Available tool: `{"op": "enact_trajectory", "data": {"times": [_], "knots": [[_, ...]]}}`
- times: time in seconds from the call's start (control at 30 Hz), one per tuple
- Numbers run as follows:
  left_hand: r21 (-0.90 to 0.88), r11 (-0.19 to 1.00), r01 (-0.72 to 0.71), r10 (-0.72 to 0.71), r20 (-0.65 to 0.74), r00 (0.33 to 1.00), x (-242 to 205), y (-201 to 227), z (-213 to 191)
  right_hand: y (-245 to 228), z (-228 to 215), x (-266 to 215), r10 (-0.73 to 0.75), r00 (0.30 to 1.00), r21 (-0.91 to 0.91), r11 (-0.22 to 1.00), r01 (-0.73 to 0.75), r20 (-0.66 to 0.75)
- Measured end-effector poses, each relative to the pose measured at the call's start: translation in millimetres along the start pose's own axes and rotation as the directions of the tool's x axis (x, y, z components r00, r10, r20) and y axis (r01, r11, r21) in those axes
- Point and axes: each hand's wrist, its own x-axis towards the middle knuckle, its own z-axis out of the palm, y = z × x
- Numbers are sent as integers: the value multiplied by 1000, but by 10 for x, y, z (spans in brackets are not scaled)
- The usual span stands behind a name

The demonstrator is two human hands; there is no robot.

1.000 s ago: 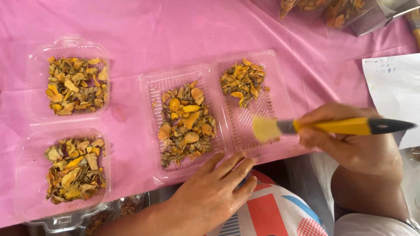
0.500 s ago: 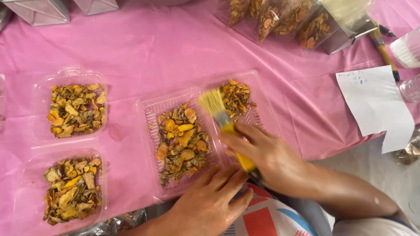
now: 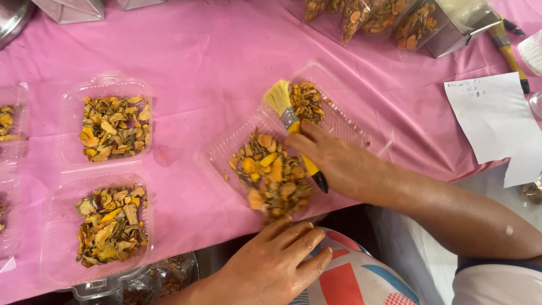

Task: Cleaning dried turmeric pieces with a brush and packing them into plastic containers and bags.

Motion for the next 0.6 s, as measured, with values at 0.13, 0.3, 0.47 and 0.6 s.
{"op": "enact_trajectory", "data": {"times": [0.13,0.3,0.47,0.6], "knots": [[11,1000,-10,10,-30,1000,-41,22,11,380,-66,71,-108,994,-50,993,108,-3],[-36,999,-3,0,-74,997,-89,5,-26,870,-148,196,-254,965,-382,888,257,58],[-94,995,32,-37,-48,998,-127,-39,-146,1284,-191,349,-406,914,-315,867,387,6],[-132,988,86,-88,-10,996,-172,-101,-246,1158,-341,307,-459,887,-255,865,431,-58]]}}
